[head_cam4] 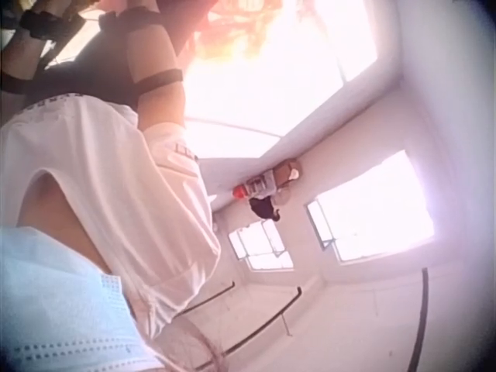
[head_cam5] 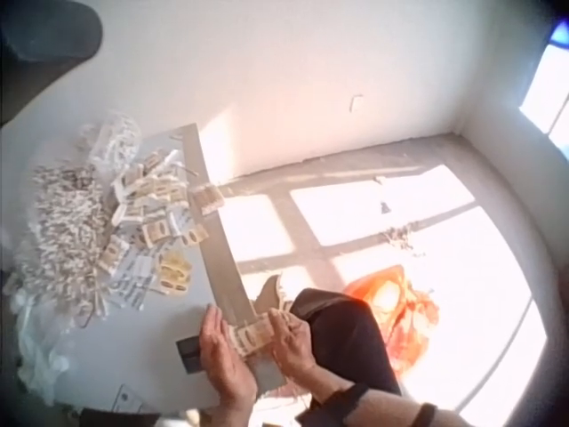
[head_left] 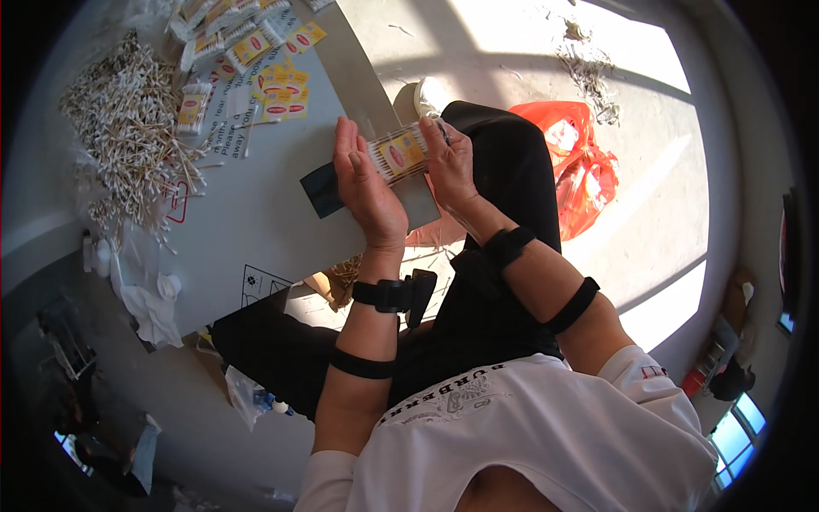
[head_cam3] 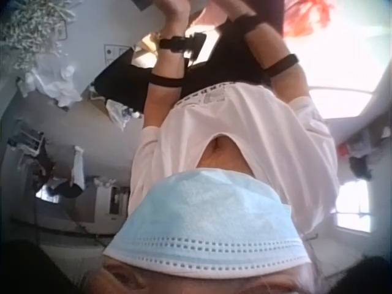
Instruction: Packaging and counting cotton swabs into small plastic bags.
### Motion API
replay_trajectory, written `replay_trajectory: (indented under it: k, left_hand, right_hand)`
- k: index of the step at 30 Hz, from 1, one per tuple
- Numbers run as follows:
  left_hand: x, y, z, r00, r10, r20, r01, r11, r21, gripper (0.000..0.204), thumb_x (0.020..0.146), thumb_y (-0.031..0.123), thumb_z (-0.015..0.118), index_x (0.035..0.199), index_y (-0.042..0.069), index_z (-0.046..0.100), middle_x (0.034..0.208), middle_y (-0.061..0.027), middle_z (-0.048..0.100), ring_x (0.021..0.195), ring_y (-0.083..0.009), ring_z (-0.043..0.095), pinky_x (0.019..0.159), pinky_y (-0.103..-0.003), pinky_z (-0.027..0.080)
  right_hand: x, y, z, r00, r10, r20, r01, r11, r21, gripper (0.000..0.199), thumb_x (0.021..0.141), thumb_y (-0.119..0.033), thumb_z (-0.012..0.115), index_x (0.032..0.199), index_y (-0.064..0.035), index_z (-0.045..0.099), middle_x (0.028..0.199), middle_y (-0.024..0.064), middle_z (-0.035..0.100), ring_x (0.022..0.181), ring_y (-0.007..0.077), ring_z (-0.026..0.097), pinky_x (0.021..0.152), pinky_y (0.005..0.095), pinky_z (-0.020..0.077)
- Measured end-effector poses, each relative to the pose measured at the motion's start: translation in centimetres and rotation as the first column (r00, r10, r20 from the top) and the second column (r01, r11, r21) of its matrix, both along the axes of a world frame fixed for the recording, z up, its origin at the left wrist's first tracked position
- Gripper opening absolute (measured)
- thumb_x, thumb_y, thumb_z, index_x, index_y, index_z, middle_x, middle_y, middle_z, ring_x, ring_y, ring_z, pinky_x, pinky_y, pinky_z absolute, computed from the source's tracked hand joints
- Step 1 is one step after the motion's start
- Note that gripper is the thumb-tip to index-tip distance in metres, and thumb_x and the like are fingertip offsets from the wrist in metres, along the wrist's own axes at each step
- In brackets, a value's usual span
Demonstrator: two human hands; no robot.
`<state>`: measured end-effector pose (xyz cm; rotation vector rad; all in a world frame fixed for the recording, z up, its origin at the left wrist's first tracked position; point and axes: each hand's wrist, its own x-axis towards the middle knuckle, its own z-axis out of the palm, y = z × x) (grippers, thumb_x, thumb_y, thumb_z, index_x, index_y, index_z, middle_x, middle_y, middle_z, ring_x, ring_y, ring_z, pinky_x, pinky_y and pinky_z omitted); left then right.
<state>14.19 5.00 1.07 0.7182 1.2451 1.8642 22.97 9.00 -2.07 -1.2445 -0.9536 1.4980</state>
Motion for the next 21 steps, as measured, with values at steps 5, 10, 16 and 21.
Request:
replay_trajectory:
  k: [5,10,16,21]
  left_hand:
    - [-0.3,0.0,-0.1,0.995,-0.030,-0.093,0.029,0.999,-0.019,0.064,0.104,0.041,0.036,0.144,-0.008,0.030,0.151,-0.0192,0.031,0.142,-0.0278,0.028,0.119,-0.041,0.017]
    - [-0.2,-0.2,-0.5,0.971,-0.045,-0.236,0.034,0.998,-0.049,0.065,0.104,0.043,0.036,0.145,-0.007,0.029,0.151,-0.0194,0.031,0.142,-0.0265,0.029,0.119,-0.040,0.018]
    - [0.1,-0.1,-0.3,0.971,-0.041,-0.234,0.025,0.997,-0.070,0.066,0.104,0.044,0.035,0.145,-0.007,0.029,0.150,-0.0204,0.033,0.141,-0.0272,0.030,0.119,-0.040,0.019]
    - [0.1,-0.1,-0.2,0.960,-0.035,-0.279,0.011,0.996,-0.088,0.066,0.103,0.044,0.036,0.145,-0.007,0.029,0.149,-0.0208,0.034,0.140,-0.0276,0.032,0.118,-0.040,0.021]
  right_hand:
    - [0.2,0.0,0.2,0.976,-0.037,-0.214,0.018,0.996,-0.090,0.032,0.100,-0.032,0.055,0.083,-0.0055,0.062,0.076,-0.0033,0.059,0.067,0.0045,0.049,0.062,0.0237,0.0429]
    - [1.6,0.1,1.1,0.951,0.012,-0.310,-0.079,0.976,-0.205,0.028,0.097,-0.033,0.060,0.092,-0.0058,0.064,0.083,-0.0003,0.064,0.071,0.0073,0.060,0.065,0.0251,0.0506]
    - [0.7,-0.4,1.1,0.966,0.003,-0.260,-0.030,0.994,-0.101,0.017,0.091,-0.022,0.069,0.089,-0.0049,0.068,0.080,-0.0010,0.067,0.073,0.0056,0.059,0.066,0.0235,0.0487]
    - [0.7,-0.4,1.0,0.979,0.037,-0.198,-0.047,0.998,-0.045,0.008,0.091,-0.014,0.069,0.091,-0.0054,0.070,0.085,-0.0019,0.068,0.075,0.0056,0.061,0.070,0.0229,0.0510]
